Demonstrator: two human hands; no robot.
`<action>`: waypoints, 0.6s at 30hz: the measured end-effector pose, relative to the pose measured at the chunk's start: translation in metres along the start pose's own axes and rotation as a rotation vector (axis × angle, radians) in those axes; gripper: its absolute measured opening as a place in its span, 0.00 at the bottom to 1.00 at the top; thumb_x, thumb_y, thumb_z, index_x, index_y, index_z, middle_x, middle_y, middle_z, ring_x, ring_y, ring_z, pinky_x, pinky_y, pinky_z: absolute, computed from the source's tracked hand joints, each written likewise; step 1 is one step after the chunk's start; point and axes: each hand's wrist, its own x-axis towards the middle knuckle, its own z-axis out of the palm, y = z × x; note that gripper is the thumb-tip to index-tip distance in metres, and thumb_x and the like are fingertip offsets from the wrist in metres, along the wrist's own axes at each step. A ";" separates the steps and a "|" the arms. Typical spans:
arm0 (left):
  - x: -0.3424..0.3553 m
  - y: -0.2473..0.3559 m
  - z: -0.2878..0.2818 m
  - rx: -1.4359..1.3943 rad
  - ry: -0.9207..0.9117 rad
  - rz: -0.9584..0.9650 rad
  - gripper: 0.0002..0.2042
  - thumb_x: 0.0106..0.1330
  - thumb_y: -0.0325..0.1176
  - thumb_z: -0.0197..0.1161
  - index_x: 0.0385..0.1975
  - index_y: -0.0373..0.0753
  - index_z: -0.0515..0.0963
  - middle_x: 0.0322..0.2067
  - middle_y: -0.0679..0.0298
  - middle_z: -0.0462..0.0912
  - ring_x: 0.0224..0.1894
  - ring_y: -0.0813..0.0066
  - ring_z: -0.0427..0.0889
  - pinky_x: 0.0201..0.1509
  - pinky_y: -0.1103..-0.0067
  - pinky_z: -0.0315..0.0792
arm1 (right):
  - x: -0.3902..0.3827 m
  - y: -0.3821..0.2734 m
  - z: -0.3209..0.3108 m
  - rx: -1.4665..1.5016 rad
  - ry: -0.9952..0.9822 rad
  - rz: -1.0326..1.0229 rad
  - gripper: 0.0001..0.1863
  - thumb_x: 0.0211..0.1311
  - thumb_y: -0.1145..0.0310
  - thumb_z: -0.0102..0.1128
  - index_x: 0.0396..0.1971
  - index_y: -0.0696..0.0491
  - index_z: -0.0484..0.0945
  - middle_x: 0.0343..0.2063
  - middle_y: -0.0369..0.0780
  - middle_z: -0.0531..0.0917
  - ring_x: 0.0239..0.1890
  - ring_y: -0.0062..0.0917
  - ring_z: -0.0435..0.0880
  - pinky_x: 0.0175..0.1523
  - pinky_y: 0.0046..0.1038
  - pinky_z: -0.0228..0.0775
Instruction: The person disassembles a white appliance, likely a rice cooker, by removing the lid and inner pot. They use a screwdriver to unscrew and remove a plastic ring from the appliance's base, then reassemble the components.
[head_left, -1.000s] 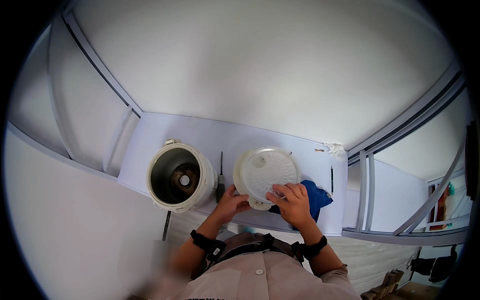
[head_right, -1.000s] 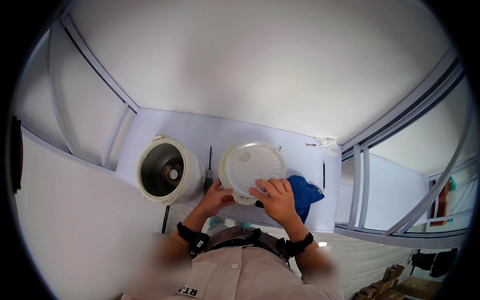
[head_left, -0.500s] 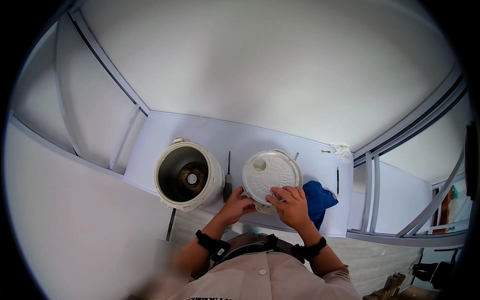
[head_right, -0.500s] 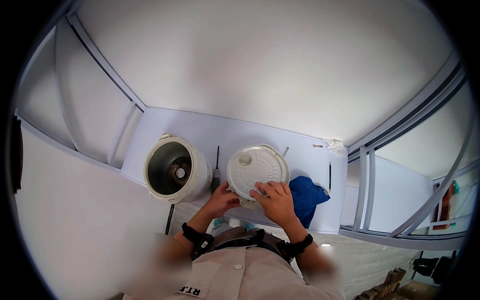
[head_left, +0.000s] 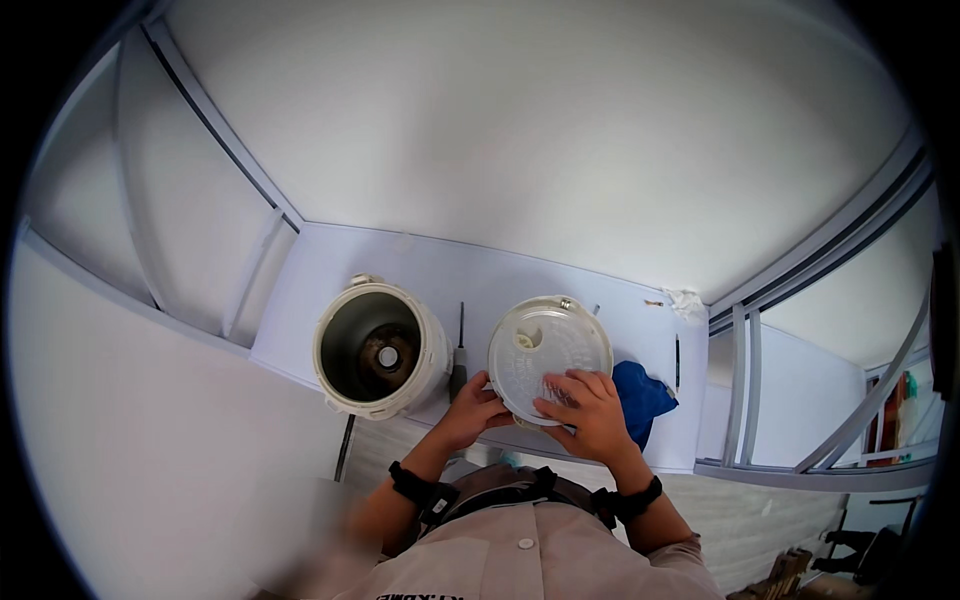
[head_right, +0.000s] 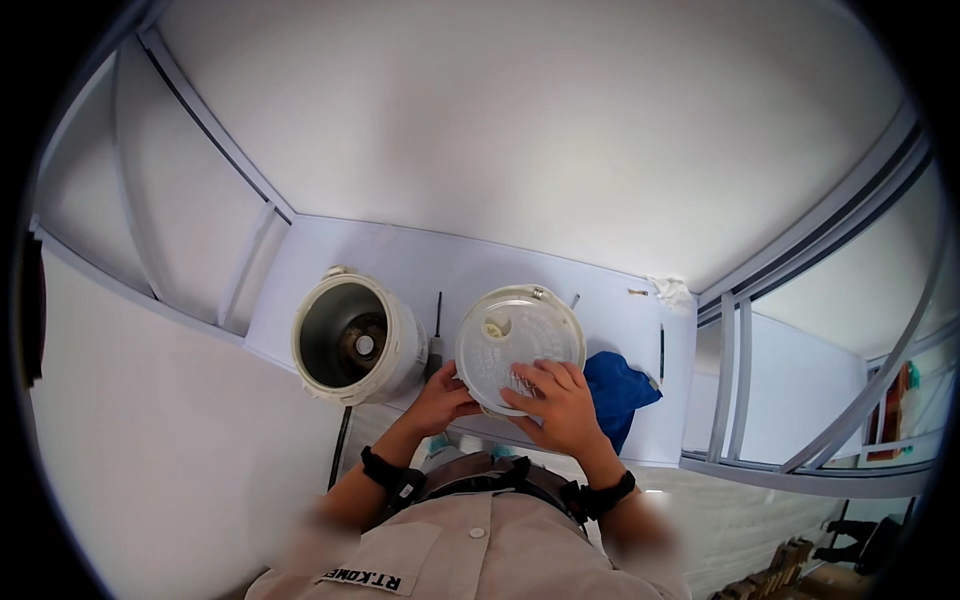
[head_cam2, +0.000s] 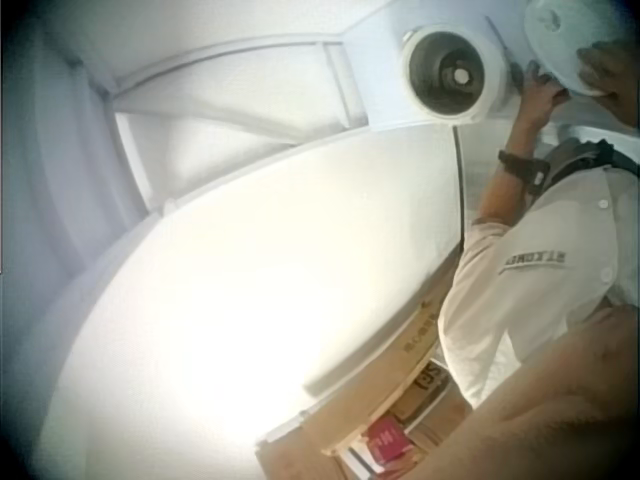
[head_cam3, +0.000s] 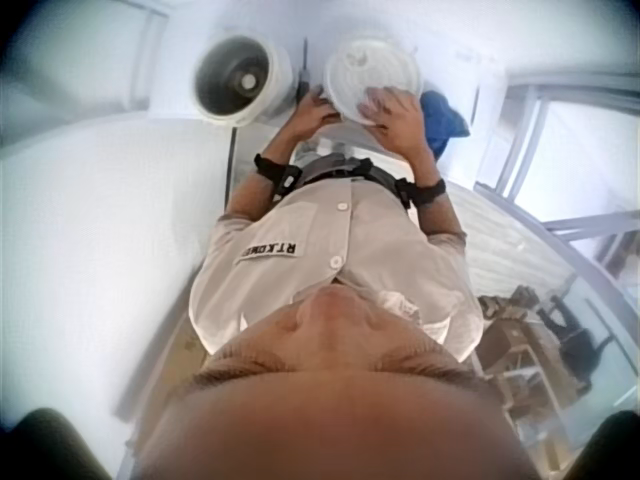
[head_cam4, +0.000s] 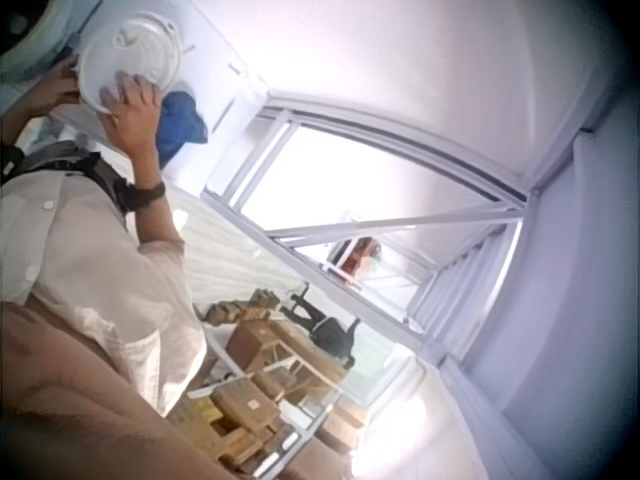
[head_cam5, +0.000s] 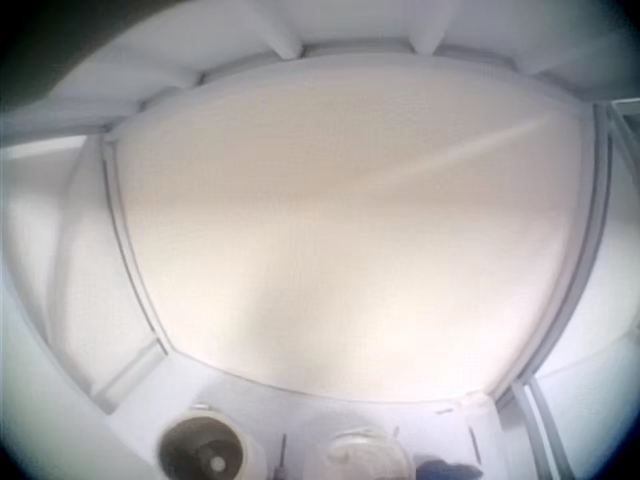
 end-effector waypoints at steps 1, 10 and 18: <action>0.000 -0.002 -0.001 -0.005 0.000 0.015 0.31 0.75 0.26 0.68 0.74 0.44 0.64 0.64 0.55 0.80 0.63 0.59 0.86 0.62 0.63 0.87 | 0.000 0.000 0.001 0.012 -0.002 -0.014 0.27 0.46 0.62 0.82 0.51 0.35 0.91 0.64 0.33 0.84 0.64 0.36 0.80 0.67 0.43 0.70; -0.002 0.000 -0.001 0.004 -0.015 0.085 0.30 0.74 0.21 0.64 0.74 0.43 0.66 0.66 0.58 0.79 0.65 0.61 0.84 0.63 0.65 0.87 | -0.002 -0.006 0.005 0.054 -0.071 -0.027 0.26 0.45 0.64 0.81 0.51 0.34 0.92 0.67 0.32 0.83 0.66 0.36 0.79 0.70 0.44 0.69; 0.002 -0.010 -0.007 0.011 0.005 0.102 0.31 0.73 0.21 0.67 0.74 0.42 0.65 0.67 0.58 0.78 0.66 0.61 0.83 0.64 0.65 0.87 | 0.001 -0.006 0.004 0.077 -0.100 -0.017 0.26 0.47 0.66 0.80 0.51 0.34 0.92 0.66 0.33 0.83 0.66 0.36 0.80 0.70 0.44 0.69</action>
